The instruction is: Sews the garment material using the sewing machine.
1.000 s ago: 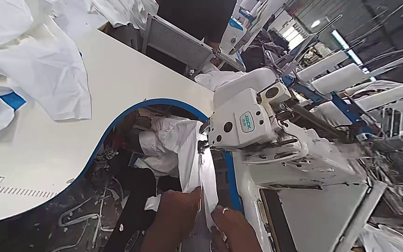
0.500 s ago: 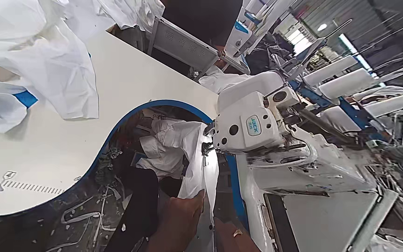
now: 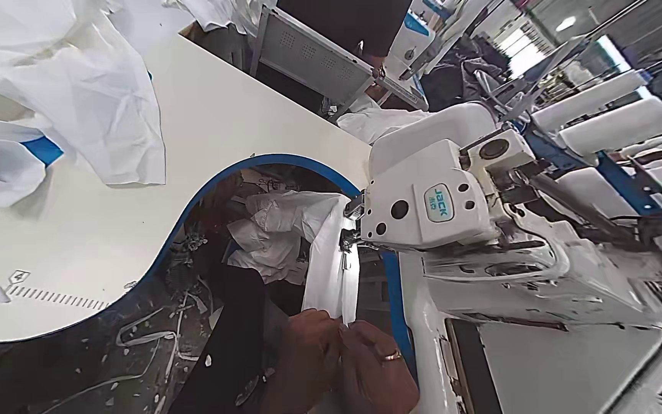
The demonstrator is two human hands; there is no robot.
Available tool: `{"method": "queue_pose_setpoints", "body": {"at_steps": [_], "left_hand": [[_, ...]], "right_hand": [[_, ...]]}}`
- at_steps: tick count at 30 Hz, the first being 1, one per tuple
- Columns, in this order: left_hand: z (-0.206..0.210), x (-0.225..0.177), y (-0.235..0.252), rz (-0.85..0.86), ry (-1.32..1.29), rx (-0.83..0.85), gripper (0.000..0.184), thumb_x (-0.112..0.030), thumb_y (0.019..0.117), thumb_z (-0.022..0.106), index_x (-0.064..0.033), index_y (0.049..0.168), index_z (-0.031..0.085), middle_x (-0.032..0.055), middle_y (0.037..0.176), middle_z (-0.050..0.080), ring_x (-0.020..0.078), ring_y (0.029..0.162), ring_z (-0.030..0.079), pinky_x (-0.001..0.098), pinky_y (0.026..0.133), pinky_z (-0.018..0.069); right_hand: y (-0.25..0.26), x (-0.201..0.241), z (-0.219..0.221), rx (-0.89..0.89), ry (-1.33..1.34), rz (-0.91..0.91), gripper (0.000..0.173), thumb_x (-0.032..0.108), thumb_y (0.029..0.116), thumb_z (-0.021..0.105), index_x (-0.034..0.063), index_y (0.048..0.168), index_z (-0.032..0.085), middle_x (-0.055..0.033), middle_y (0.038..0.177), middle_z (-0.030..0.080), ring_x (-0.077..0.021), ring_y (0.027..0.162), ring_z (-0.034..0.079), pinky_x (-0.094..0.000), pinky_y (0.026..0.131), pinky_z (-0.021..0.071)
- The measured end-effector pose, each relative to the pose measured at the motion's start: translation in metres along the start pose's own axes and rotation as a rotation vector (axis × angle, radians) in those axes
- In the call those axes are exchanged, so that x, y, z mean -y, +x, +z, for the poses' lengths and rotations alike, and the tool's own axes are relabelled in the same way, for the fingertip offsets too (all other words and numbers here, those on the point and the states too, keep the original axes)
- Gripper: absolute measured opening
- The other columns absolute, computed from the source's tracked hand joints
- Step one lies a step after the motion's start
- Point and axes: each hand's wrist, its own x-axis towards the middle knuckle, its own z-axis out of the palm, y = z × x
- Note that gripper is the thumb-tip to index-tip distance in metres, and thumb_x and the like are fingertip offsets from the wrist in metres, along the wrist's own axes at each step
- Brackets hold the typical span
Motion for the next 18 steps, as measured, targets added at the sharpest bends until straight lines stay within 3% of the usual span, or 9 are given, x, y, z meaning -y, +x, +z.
{"method": "queue_pose_setpoints", "body": {"at_steps": [3, 6, 9, 11, 14, 17, 18], "left_hand": [[0.008, 0.009, 0.012, 0.065, 0.086, -0.057, 0.022, -0.011, 0.0862, 0.061, -0.0049, 0.067, 0.067, 0.0025, 0.054, 0.052, 0.0128, 0.051, 0.051, 0.0246, 0.051, 0.0402], [0.014, 0.014, 0.025, 0.090, 0.160, -0.088, 0.024, -0.015, 0.0870, 0.062, -0.0062, 0.065, 0.068, 0.0017, 0.055, 0.054, 0.0136, 0.052, 0.052, 0.0260, 0.051, 0.0410], [0.020, 0.016, 0.041, 0.099, 0.246, -0.116, 0.020, -0.015, 0.0846, 0.065, -0.0088, 0.066, 0.070, 0.0032, 0.068, 0.060, 0.0186, 0.069, 0.060, 0.0289, 0.061, 0.0474], [0.024, 0.019, 0.047, 0.106, 0.280, -0.109, 0.015, -0.011, 0.0838, 0.065, -0.0090, 0.071, 0.072, 0.0056, 0.083, 0.068, 0.0211, 0.084, 0.066, 0.0290, 0.070, 0.0538], [0.023, 0.020, 0.049, 0.163, 0.337, -0.079, 0.011, -0.005, 0.0830, 0.065, -0.0066, 0.077, 0.074, 0.0085, 0.091, 0.073, 0.0215, 0.082, 0.069, 0.0282, 0.068, 0.0567], [-0.015, -0.008, 0.068, 0.180, 0.259, 0.040, 0.013, -0.002, 0.0866, 0.064, -0.0029, 0.088, 0.077, 0.0107, 0.093, 0.076, 0.0233, 0.088, 0.074, 0.0336, 0.077, 0.0600], [-0.034, -0.023, 0.086, 0.121, 0.206, 0.067, 0.019, -0.002, 0.0920, 0.059, -0.0006, 0.097, 0.078, 0.0123, 0.099, 0.077, 0.0233, 0.094, 0.075, 0.0364, 0.083, 0.0607]], "right_hand": [[-0.003, -0.007, 0.008, -0.026, 0.058, 0.036, 0.016, 0.013, 0.0941, 0.062, 0.0086, 0.081, 0.069, -0.0069, 0.096, 0.075, -0.0046, 0.097, 0.069, -0.0112, 0.090, 0.0502], [0.004, -0.012, 0.013, -0.017, 0.051, 0.042, 0.020, 0.014, 0.0957, 0.056, 0.0078, 0.080, 0.066, -0.0087, 0.103, 0.077, -0.0082, 0.102, 0.070, -0.0150, 0.092, 0.0505], [0.016, -0.013, 0.019, -0.004, -0.021, 0.063, 0.021, 0.011, 0.0938, 0.052, 0.0063, 0.080, 0.067, -0.0111, 0.107, 0.078, -0.0136, 0.104, 0.072, -0.0190, 0.092, 0.0525], [0.020, -0.010, 0.024, 0.024, -0.067, 0.090, 0.022, 0.008, 0.0932, 0.051, 0.0040, 0.084, 0.070, -0.0136, 0.111, 0.077, -0.0197, 0.107, 0.073, -0.0237, 0.093, 0.0541], [0.022, -0.008, 0.029, 0.040, -0.102, 0.092, 0.022, 0.008, 0.0940, 0.050, 0.0036, 0.087, 0.071, -0.0152, 0.115, 0.076, -0.0250, 0.111, 0.072, -0.0293, 0.093, 0.0560], [0.017, 0.002, 0.027, 0.048, -0.054, 0.061, 0.019, 0.015, 0.0954, 0.052, 0.0032, 0.099, 0.067, -0.0198, 0.121, 0.072, -0.0250, 0.115, 0.069, -0.0305, 0.094, 0.0540], [0.015, 0.006, 0.026, 0.064, -0.060, 0.040, 0.021, 0.018, 0.0979, 0.051, 0.0057, 0.106, 0.065, -0.0181, 0.121, 0.071, -0.0221, 0.115, 0.068, -0.0280, 0.095, 0.0531]]}}
